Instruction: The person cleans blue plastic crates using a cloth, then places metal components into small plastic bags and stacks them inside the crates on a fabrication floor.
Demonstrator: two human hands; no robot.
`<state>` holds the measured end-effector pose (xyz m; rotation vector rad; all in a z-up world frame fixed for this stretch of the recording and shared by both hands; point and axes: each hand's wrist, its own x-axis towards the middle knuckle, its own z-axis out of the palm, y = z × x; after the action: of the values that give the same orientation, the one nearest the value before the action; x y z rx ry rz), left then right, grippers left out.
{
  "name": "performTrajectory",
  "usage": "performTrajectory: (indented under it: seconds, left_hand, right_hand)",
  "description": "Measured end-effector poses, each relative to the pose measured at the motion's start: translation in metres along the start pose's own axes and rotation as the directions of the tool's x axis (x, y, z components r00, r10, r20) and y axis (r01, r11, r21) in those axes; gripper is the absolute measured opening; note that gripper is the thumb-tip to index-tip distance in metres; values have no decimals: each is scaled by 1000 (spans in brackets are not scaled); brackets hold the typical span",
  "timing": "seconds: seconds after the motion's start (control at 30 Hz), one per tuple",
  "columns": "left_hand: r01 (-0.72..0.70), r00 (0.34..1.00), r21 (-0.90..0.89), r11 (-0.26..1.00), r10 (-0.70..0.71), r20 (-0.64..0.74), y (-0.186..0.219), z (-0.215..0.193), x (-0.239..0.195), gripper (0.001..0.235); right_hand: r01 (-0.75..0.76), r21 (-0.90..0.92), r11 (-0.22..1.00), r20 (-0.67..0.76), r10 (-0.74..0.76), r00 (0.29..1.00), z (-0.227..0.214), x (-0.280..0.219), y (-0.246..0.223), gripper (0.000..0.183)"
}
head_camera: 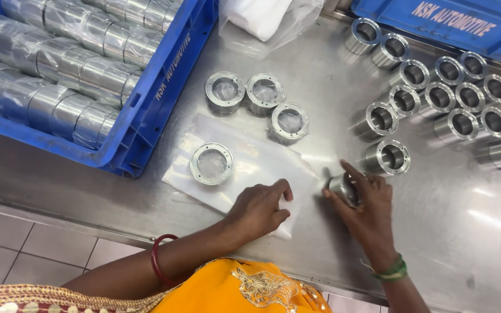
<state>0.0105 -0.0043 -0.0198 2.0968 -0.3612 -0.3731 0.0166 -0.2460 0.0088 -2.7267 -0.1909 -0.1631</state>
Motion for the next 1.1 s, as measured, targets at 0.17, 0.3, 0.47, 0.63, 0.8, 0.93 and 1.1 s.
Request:
performTrajectory:
  seconds: [0.17,0.3,0.47,0.63,0.8,0.93,1.1]
  left_hand:
    - [-52,998,14,999,53,-39,-2,0,4,16]
    - [-139,989,-36,990,137,-52,-10,-17,-4,19]
    - [-359,917,106,927,372,-147,9,-42,-6,21]
    - [-464,882,-39,885,458,-111,52,-43,6,23]
    - [-494,865,-353,795,492,-101,67,-37,4,23]
    - [-552,796,121,825,565,-217,50,-60,0,63]
    - [-144,988,316,938,154,-6,7,-38,18,43]
  right_hand:
    - [-457,735,501,390,238,889,-12,-13,-26,79]
    - [-552,598,581,548,207,811,14,-9,-51,71]
    - [-407,563,719,375,216,902,54,-15,-14,61]
    - [178,214,961,8,-184,983,15,-9,-55,84]
    - [405,219,887,-279,-341,898,-2,4,-61,28]
    - [168,693,701,-37,-198,979,45,2,4,26]
    - [97,975,201,-23,-344,939,99,-1,63,23]
